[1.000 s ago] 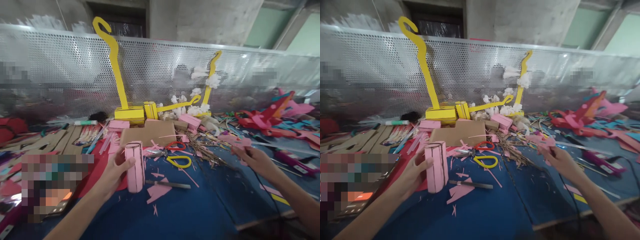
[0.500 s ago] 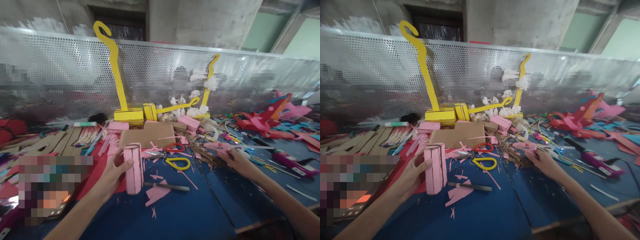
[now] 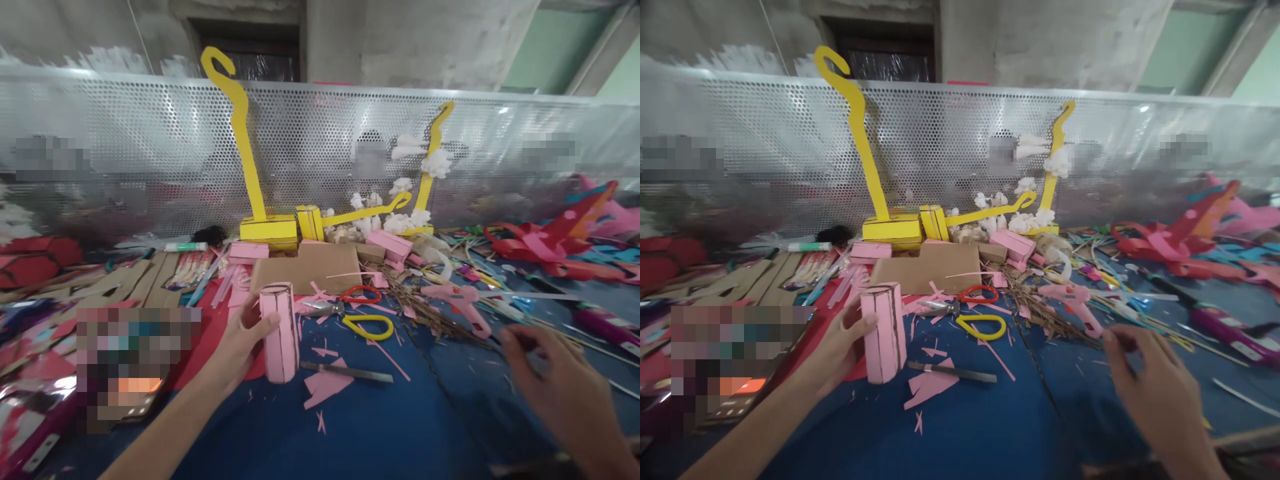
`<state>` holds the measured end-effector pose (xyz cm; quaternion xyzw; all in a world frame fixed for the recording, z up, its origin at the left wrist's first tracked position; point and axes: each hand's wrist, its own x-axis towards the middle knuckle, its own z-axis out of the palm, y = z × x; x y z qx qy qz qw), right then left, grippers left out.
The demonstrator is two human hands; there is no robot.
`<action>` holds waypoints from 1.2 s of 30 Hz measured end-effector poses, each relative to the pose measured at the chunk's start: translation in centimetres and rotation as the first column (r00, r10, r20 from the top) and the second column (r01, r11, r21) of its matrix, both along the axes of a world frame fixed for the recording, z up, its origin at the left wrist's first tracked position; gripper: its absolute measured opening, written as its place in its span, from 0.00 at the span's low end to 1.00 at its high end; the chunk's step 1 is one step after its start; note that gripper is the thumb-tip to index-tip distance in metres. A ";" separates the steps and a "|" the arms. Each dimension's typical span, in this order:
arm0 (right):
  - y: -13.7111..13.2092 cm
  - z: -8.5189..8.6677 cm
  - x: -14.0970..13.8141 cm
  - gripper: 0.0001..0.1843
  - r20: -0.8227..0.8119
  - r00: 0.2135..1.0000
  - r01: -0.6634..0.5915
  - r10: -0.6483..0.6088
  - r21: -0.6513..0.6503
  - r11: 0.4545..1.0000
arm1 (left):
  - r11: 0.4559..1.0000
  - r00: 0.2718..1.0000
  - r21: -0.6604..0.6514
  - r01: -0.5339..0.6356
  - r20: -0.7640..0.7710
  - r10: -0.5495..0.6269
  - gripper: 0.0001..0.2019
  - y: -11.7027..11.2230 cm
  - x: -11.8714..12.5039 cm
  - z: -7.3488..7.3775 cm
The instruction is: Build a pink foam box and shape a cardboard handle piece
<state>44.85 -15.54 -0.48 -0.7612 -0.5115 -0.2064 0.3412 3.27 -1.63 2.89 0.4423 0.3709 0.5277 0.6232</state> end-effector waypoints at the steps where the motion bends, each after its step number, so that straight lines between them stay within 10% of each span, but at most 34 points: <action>1: -0.3 -0.1 -2.0 0.09 0.004 0.997 -0.084 0.083 0.034 0.996 | 1.000 1.000 0.005 0.000 0.009 0.000 0.34 0.0 0.0 0.1; 6: 1.9 2.8 -12.4 0.05 -0.013 0.736 -0.676 0.677 0.040 0.736 | 1.000 0.998 0.012 -0.008 0.063 0.007 0.33 -0.1 -0.2 0.2; 12: 8.5 8.3 -20.2 0.06 -0.109 0.508 -0.850 0.854 0.100 0.518 | 0.996 0.999 0.084 0.018 0.045 -0.022 0.31 0.1 -0.2 -0.2; 22: 10.0 4.7 -21.4 0.02 -0.239 0.467 -0.826 0.851 0.224 0.517 | 0.936 0.979 0.287 0.202 -0.023 -0.204 0.30 -0.2 0.0 -0.9; 36: 9.5 4.9 -21.7 0.05 -0.223 0.458 -0.830 0.861 0.240 0.503 | 0.900 0.957 0.327 0.289 -0.064 -0.284 0.33 -0.7 -0.2 -1.7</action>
